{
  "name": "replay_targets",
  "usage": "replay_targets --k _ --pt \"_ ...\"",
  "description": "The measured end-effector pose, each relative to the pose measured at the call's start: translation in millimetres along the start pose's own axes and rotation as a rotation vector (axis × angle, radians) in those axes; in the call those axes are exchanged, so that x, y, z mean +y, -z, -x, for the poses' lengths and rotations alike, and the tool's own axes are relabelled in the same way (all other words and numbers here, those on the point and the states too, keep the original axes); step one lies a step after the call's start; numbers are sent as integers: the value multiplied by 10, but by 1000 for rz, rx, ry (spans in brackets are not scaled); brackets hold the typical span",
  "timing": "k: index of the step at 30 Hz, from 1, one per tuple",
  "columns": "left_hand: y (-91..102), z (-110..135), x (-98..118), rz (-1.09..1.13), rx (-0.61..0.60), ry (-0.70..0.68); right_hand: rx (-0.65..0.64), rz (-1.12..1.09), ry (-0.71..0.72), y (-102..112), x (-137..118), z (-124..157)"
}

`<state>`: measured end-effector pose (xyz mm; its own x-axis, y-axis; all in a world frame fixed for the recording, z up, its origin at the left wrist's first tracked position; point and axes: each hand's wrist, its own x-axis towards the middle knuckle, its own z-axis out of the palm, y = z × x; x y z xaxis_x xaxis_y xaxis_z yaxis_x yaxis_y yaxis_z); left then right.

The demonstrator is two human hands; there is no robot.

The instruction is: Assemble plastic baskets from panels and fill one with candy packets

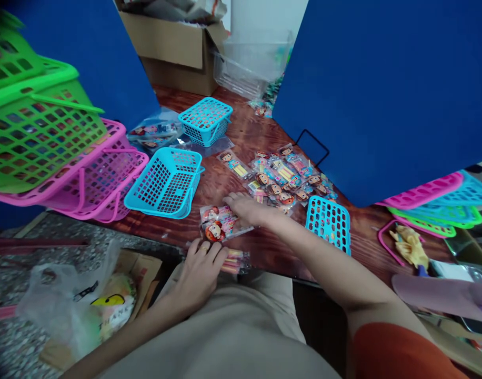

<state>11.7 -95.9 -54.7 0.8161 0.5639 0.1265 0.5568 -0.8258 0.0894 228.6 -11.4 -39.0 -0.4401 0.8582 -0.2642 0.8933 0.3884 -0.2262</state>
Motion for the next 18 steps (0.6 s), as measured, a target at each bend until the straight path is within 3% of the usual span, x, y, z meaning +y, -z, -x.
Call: replay_targets --k 6,12,18 --pt "-74 -75 40 -7 19 13 -27 -15 -11 2 -34 86" --pt "-84 -135 86 -22 30 15 205 -33 -12 -149 -250 214" --pt "-108 -113 86 -57 214 58 276 -126 -49 -282 -447 403"
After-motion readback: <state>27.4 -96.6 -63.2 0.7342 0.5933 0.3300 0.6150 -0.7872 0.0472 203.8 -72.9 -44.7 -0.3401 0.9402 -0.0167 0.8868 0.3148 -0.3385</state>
